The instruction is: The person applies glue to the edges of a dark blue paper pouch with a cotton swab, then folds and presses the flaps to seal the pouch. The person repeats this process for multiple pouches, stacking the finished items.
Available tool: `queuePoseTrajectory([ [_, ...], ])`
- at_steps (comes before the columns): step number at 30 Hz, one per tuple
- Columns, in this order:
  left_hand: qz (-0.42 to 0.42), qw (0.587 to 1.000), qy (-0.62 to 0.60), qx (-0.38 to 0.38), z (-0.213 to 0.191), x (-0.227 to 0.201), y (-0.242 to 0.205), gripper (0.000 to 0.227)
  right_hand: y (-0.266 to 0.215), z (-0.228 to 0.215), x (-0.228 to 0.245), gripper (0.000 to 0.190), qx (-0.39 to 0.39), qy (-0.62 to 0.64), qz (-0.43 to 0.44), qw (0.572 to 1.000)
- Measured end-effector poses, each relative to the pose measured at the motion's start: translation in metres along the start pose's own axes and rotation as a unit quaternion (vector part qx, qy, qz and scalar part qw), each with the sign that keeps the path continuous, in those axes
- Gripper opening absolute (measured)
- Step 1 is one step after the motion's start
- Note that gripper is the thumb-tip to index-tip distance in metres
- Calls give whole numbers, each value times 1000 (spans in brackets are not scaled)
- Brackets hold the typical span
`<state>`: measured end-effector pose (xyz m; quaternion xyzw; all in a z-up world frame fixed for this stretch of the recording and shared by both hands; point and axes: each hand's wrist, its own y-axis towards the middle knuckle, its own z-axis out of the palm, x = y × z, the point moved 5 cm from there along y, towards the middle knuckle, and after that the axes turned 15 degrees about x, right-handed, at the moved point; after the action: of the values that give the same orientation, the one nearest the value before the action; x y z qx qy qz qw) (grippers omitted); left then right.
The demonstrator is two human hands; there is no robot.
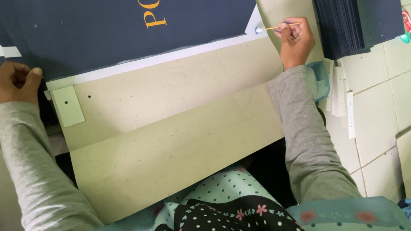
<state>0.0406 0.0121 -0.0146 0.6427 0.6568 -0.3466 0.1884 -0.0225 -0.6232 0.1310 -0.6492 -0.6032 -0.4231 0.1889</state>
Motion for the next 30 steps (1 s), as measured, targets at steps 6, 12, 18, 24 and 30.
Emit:
queuePoseTrajectory([
  [6,6,1000,15,-13,-2,-5,-2,12,-6,10,-13,16,22,51,60,997],
  [12,27,1000,11,-5,3,8,4,11,-7,-19,-35,16,-21,10,55,998],
  [18,11,1000,13,-13,0,1,0,12,-32,-98,-28,31,-148,30,88,985],
  [24,171,978,93,-79,25,43,9,20,-121,-187,-42,25,-241,-45,221,944],
  [30,156,984,-75,-46,55,102,36,23,-198,-200,-121,15,-292,23,346,891],
])
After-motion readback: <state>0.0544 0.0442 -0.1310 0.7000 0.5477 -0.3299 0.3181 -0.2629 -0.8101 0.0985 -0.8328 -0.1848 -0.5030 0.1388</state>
